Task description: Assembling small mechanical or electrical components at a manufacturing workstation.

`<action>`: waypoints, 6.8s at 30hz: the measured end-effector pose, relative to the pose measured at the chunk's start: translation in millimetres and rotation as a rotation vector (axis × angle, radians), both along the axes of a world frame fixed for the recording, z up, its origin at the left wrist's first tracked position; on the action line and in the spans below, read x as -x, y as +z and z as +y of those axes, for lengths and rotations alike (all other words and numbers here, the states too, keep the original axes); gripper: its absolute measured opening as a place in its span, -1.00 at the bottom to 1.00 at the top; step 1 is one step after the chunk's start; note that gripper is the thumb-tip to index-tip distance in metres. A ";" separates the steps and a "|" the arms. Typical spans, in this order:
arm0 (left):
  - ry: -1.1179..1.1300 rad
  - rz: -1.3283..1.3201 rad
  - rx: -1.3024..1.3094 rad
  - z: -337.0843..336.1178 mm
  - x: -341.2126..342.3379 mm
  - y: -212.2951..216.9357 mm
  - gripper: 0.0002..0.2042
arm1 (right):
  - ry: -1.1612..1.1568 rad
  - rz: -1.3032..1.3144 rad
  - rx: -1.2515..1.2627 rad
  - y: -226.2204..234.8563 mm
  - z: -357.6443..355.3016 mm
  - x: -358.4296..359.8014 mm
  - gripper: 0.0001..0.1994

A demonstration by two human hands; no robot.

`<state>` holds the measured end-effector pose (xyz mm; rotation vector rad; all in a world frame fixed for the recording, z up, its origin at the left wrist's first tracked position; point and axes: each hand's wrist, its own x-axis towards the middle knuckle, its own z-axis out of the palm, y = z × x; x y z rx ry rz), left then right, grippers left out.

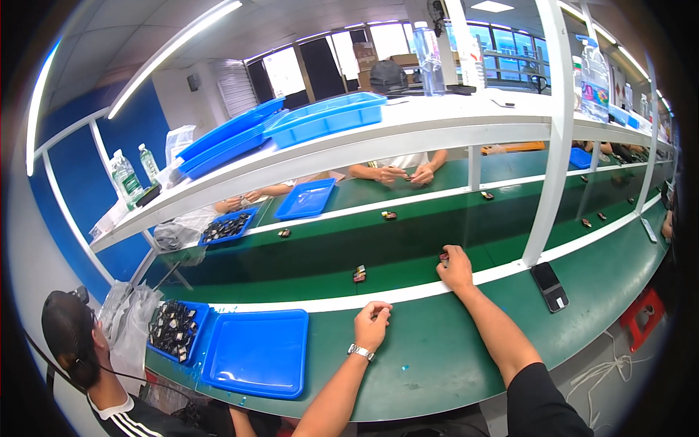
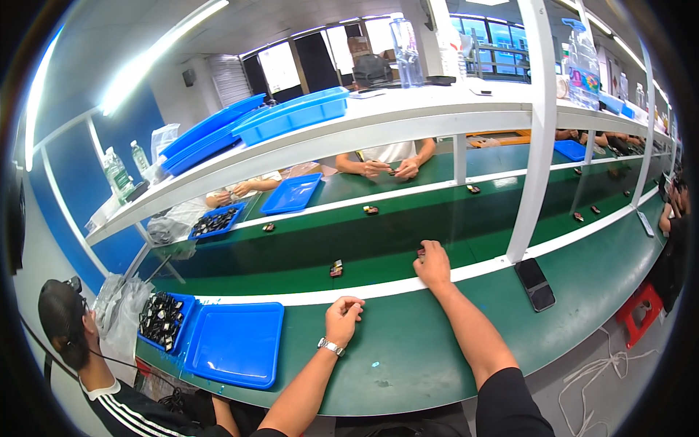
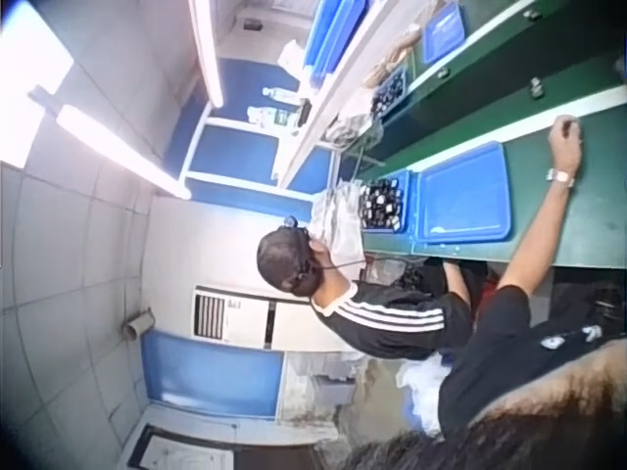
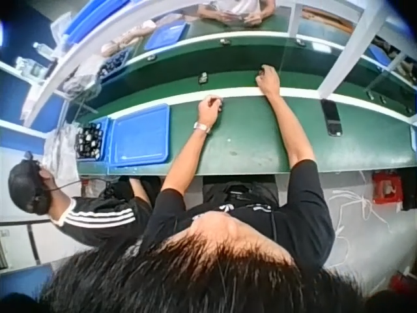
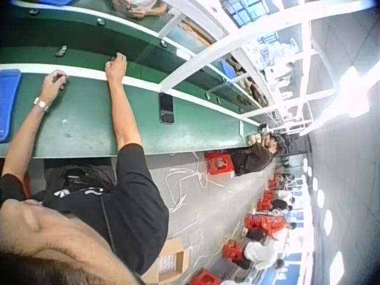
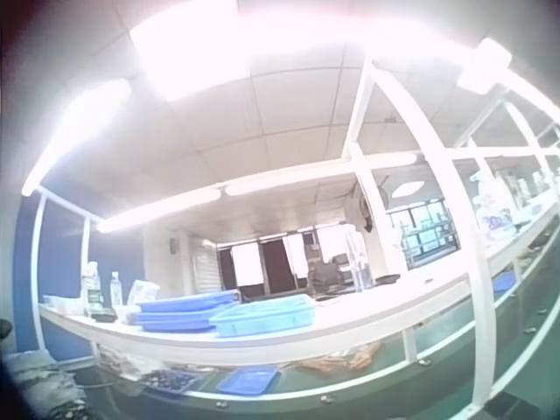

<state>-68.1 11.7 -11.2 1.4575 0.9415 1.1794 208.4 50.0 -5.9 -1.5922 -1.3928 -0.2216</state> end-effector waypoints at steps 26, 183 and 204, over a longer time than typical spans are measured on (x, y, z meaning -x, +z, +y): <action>0.057 -0.333 0.120 11.2 11.6 -5.7 -0.95 | 0.573 0.314 0.300 15.0 -46.7 98.8 -0.42; -0.390 -0.346 0.418 -21.7 -6.4 13.0 -0.72 | 0.378 -0.281 -0.031 21.9 -112.5 105.6 -0.88; -0.307 -0.247 0.333 -26.4 -13.7 16.3 -0.76 | 0.438 -0.121 -0.019 32.0 -112.6 105.6 -0.86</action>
